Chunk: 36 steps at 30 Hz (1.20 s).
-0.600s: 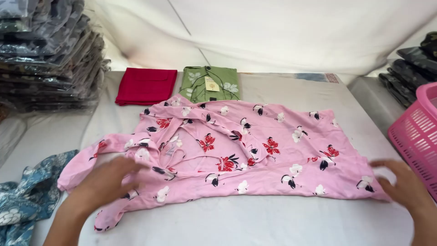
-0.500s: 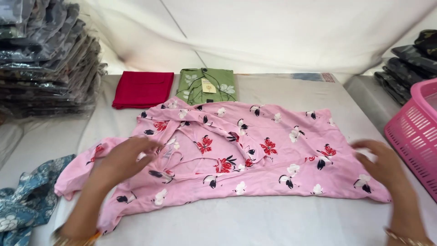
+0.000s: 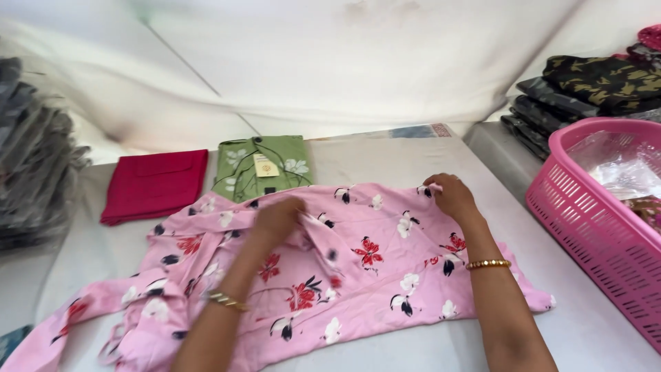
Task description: The person folds a pink floral garment and then a blue floral garment on a white surface. They smooth the fabric, fold the sides inward, and fold the garment in half before placing it on a stack.
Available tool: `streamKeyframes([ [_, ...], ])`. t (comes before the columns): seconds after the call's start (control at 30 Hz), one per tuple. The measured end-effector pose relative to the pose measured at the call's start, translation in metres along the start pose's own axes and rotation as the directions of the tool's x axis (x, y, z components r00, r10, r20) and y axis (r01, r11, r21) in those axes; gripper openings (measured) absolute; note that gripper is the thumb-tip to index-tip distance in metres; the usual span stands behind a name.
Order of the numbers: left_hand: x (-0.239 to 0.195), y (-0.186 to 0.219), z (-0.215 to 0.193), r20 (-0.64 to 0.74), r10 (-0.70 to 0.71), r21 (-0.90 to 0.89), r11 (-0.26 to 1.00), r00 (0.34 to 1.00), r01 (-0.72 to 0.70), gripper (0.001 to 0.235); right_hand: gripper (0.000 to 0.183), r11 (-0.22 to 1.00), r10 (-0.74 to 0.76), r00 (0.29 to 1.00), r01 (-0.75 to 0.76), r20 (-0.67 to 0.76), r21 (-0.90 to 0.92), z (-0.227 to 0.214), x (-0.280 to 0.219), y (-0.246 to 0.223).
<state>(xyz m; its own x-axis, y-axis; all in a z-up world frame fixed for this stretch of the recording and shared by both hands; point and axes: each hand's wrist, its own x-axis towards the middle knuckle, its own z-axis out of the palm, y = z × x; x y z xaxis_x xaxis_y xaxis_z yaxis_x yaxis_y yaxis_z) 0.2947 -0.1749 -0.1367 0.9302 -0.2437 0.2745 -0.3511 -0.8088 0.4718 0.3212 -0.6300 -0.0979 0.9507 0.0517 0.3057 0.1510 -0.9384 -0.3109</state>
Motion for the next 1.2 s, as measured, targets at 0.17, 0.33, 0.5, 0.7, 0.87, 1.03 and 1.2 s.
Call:
streamKeyframes([
  [0.17, -0.009, -0.155, -0.123, -0.458, -0.161, -0.547, 0.827, 0.874, -0.134, 0.029, 0.036, 0.998, 0.036, 0.999, -0.037, 0.016, 0.043, 0.004, 0.029, 0.041],
  [0.33, -0.072, -0.233, -0.23, -0.571, -0.444, -0.546, 0.834, 0.69, 0.085, 0.01, 0.043, 0.991, 0.063, 0.978, -0.085, 0.201, 0.103, 0.021, 0.043, 0.039],
  [0.5, -0.095, -0.221, -0.205, -0.57, -0.396, -0.096, 0.902, 0.72, 0.421, 0.042, 0.045, 0.969, 0.208, 0.927, -0.238, 0.312, 0.061, 0.022, 0.053, 0.033],
  [0.7, -0.072, -0.139, -0.15, -0.003, -0.246, 0.209, 0.948, 0.969, 0.241, 0.083, 0.019, 0.983, 0.182, 0.974, -0.175, 0.136, -0.059, 0.007, 0.055, 0.05],
  [0.87, -0.053, -0.14, -0.165, 0.158, -0.479, 0.556, 0.766, 0.863, 0.323, 0.072, 0.016, 0.974, 0.126, 0.992, -0.126, 0.009, 0.19, 0.019, 0.054, 0.113],
  [1.03, -0.039, -0.178, -0.173, -0.048, -0.427, 0.708, 0.623, 0.903, 0.332, 0.039, 0.015, 0.86, 0.28, 0.957, -0.285, 0.074, 0.423, 0.032, 0.051, 0.13],
  [1.2, -0.031, -0.187, -0.186, -0.324, -0.425, 0.196, 0.844, 0.845, 0.5, 0.03, 0.035, 0.903, 0.189, 0.98, -0.147, -0.065, 0.404, 0.016, 0.038, 0.09],
])
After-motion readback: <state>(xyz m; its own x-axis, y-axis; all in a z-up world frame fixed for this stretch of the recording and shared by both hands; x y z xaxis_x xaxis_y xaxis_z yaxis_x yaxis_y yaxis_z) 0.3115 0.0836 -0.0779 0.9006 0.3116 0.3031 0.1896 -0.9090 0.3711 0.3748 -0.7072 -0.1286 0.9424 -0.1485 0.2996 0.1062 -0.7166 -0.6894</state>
